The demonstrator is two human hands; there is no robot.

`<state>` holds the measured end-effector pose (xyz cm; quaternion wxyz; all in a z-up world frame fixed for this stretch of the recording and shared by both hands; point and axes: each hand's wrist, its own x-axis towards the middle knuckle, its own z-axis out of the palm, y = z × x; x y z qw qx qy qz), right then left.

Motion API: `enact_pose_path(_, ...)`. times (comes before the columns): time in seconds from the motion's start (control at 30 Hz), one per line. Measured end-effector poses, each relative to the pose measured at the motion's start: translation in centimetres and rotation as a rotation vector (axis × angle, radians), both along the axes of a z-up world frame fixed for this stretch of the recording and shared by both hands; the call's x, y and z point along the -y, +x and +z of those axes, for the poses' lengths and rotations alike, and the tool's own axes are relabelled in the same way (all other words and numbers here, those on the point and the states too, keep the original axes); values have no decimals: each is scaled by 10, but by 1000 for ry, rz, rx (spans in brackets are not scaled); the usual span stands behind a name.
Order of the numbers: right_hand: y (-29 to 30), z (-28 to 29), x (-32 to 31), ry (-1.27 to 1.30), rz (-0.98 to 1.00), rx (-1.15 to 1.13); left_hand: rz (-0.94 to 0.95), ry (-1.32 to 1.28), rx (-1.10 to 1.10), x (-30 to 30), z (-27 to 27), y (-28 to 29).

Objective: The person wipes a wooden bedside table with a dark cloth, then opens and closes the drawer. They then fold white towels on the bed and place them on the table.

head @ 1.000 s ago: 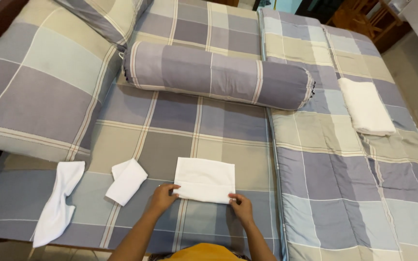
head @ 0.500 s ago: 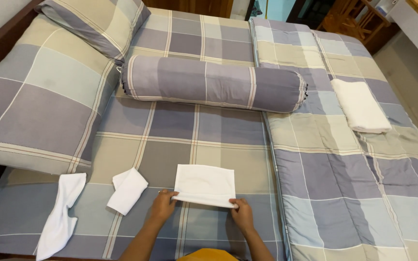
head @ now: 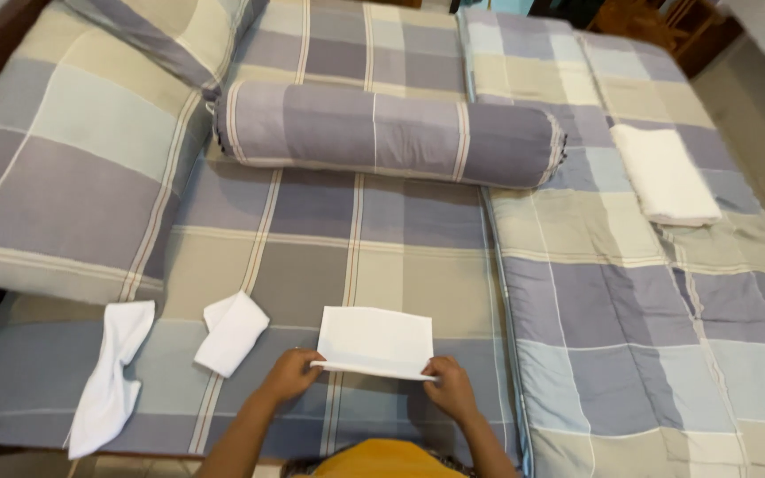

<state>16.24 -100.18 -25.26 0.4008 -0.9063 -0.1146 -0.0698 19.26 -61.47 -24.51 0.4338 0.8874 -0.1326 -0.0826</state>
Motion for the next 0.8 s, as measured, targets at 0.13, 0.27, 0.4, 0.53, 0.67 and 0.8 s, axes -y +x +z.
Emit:
enact_pose_path(0.13, -22, -32, 21, 85, 85, -428, -91, 13, -378, -19, -29, -17)
enact_pose_path(0.27, -19, -48, 19, 315, -14, -617, 2, -87, -431, -12, -31, -21)
enact_pose_path(0.4, -2, -112, 17, 557, -254, -487, 316, -297, -392, 11, -56, -1)
enact_pose_path(0.53, 14, -109, 3, 560, -377, -430, 468, -147, -292, 33, -119, 24)
enact_pose_path(0.67, 14, -103, -5, 302, -463, -342, 510, 86, -55, 47, -108, 31)
enact_pose_path(0.8, 13, -81, -18, 77, -496, -292, 462, 258, -118, 56, -69, 35)
